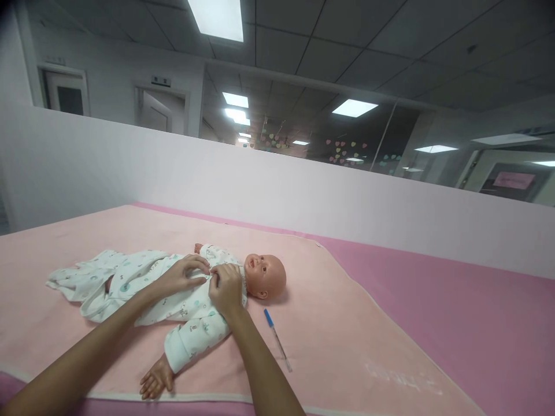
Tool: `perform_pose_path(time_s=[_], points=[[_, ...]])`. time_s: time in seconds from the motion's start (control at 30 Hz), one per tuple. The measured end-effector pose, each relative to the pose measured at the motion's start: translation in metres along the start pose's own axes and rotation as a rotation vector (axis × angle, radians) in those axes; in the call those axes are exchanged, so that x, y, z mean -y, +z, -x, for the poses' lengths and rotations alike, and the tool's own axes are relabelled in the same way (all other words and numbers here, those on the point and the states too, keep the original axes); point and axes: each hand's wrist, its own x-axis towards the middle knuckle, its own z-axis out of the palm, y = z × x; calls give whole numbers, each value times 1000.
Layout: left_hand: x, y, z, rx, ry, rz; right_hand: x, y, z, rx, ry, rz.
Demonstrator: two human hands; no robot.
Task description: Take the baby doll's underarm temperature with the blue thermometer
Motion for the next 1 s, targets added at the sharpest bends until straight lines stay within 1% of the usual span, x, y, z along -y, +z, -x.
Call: perform_pose_path(time_s=[0.13, 0.2, 0.3, 0.4, 0.47, 0.53, 0.63, 0.7, 0.8, 0.93, 1.0], points=[[-2, 1, 0, -8, -10, -10, 0, 1, 0, 2, 2, 2], [-3, -2, 0, 0, -11, -2, 0, 0, 0, 3, -1, 4], [0, -14, 2, 81, -29, 40, 0, -2, 1, -4, -12, 5], [9, -31, 9, 157, -99, 89, 2, -4, 0, 10, -34, 20], [16, -39, 17, 188, -143, 116, 4, -5, -2, 38, -72, 35], [21, -44, 24, 207, -160, 133, 9, -5, -3, 73, -127, 51], [21, -45, 30, 199, -162, 128, 18, -2, -5, 141, -195, 81], [19, -45, 30, 184, -160, 112, 22, 2, -5, 187, -206, 105], [17, -44, 28, 172, -149, 119, 24, 7, -3, 221, -160, 117], [19, -43, 27, 151, -148, 137, 20, 10, -1, 179, -48, 55], [21, -42, 27, 130, -159, 137, 18, 10, 0, 160, -24, 28]])
